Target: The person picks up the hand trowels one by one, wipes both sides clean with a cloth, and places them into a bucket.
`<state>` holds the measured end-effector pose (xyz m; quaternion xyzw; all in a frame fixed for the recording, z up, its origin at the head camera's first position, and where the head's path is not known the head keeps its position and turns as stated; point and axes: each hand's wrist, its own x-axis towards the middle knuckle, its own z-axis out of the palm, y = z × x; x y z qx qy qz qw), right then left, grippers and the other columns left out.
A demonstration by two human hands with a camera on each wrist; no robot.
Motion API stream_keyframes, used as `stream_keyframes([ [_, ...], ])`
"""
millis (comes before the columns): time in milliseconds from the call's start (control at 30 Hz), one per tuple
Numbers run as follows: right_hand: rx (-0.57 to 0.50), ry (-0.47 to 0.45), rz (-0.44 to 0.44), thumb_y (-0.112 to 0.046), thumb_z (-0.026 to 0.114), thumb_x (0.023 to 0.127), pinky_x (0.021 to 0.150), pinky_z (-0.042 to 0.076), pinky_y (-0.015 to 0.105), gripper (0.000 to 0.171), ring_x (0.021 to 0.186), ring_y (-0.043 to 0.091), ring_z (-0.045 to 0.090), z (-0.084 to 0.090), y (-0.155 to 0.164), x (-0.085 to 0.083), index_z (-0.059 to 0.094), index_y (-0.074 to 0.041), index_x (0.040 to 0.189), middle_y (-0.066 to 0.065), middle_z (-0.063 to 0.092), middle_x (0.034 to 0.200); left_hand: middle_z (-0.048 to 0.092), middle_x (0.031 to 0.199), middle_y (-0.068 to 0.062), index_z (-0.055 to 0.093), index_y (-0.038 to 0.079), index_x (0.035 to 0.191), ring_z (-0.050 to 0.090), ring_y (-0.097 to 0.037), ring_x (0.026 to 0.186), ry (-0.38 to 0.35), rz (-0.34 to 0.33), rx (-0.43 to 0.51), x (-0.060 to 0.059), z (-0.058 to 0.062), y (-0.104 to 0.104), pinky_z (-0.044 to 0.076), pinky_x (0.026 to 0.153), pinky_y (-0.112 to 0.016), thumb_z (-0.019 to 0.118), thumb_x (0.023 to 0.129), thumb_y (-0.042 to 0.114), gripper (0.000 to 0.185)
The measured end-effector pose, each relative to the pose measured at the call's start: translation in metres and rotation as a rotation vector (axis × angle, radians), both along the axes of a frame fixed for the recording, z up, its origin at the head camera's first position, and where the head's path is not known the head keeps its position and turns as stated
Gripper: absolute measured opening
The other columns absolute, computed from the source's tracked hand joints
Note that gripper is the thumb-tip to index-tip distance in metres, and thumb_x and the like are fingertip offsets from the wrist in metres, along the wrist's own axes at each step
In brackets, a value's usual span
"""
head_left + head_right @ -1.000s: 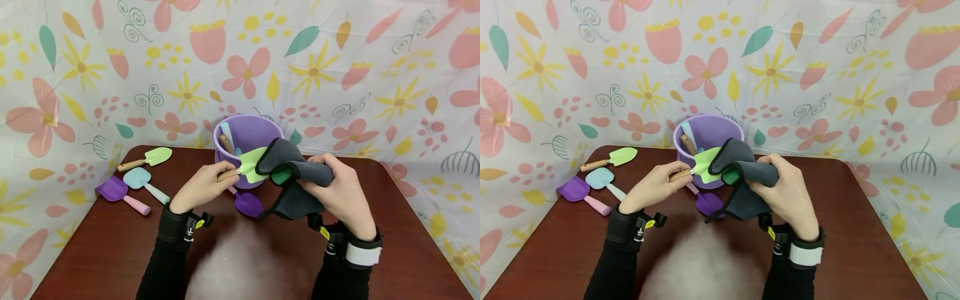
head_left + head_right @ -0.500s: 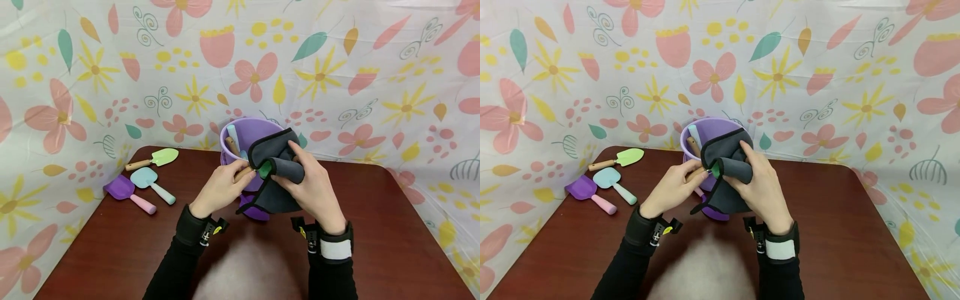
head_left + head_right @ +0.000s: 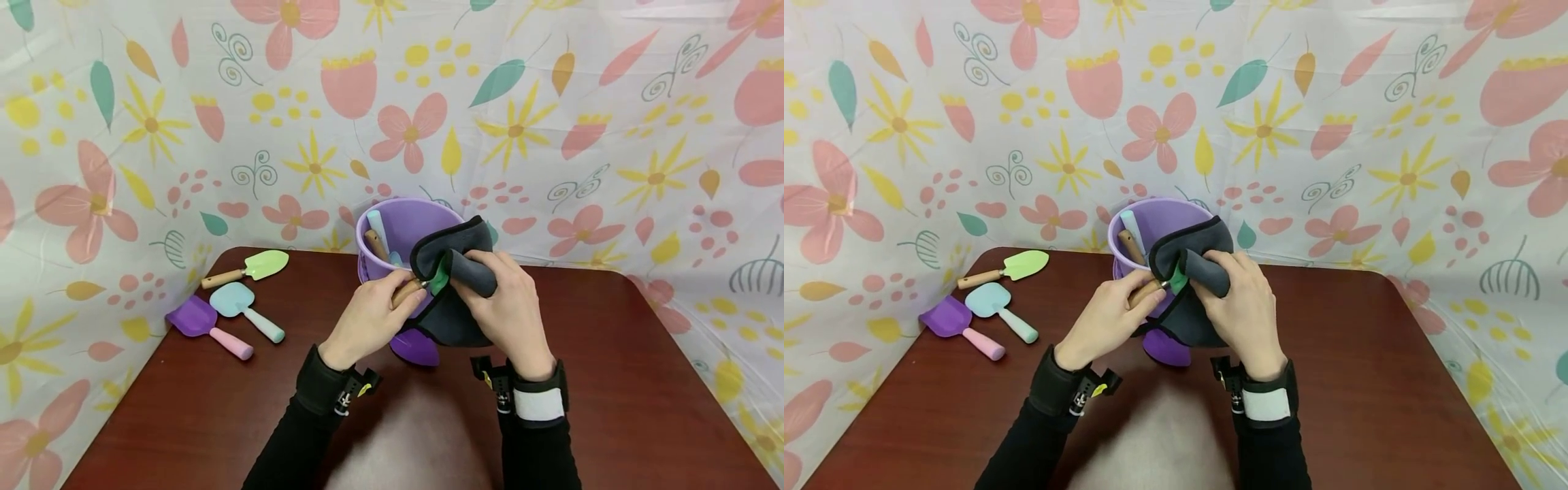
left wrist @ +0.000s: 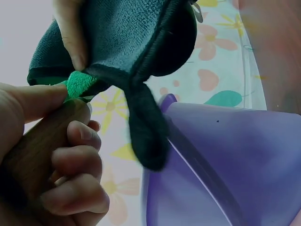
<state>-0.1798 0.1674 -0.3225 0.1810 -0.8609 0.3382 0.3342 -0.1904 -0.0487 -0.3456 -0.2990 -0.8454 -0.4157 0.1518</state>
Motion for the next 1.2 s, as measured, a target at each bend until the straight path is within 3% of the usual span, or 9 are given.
stream_keyframes([
  [200, -0.043, 0.035, -0.032, -0.018, 0.08, 0.083, 0.072, 0.046, 0.044, 0.032, 0.083, 0.027, 0.061, -0.001, 0.0, 0.0, 0.07, -0.006, 0.111, 0.01, 0.064, 0.095, 0.052, 0.073, 0.007, 0.063, 0.015, 0.116, 0.05, -0.006, 0.061, -0.016, -0.007, 0.001, 0.002, 0.002, -0.001, 0.042, 0.056, -0.026, 0.059, 0.099, 0.03, 0.023],
  [733, -0.154, 0.06, -0.14, -0.015, 0.076, 0.086, 0.083, 0.044, 0.047, 0.025, 0.094, 0.032, 0.061, -0.001, 0.014, -0.006, 0.07, -0.003, 0.107, 0.015, 0.065, 0.101, 0.045, 0.065, 0.007, 0.063, 0.018, 0.107, 0.044, -0.006, 0.055, -0.095, -0.067, -0.016, -0.002, 0.001, -0.005, 0.039, 0.056, -0.026, 0.054, 0.101, 0.033, 0.019],
  [1200, -0.256, 0.026, -0.228, -0.021, 0.074, 0.088, 0.081, 0.041, 0.045, 0.031, 0.095, 0.031, 0.06, 0.007, 0.031, 0.003, 0.069, -0.007, 0.116, 0.013, 0.064, 0.102, 0.037, 0.061, 0.01, 0.065, 0.024, 0.107, 0.038, -0.004, 0.055, -0.151, -0.038, -0.01, -0.002, 0.001, -0.007, 0.035, 0.057, -0.026, 0.052, 0.102, 0.036, 0.019],
])
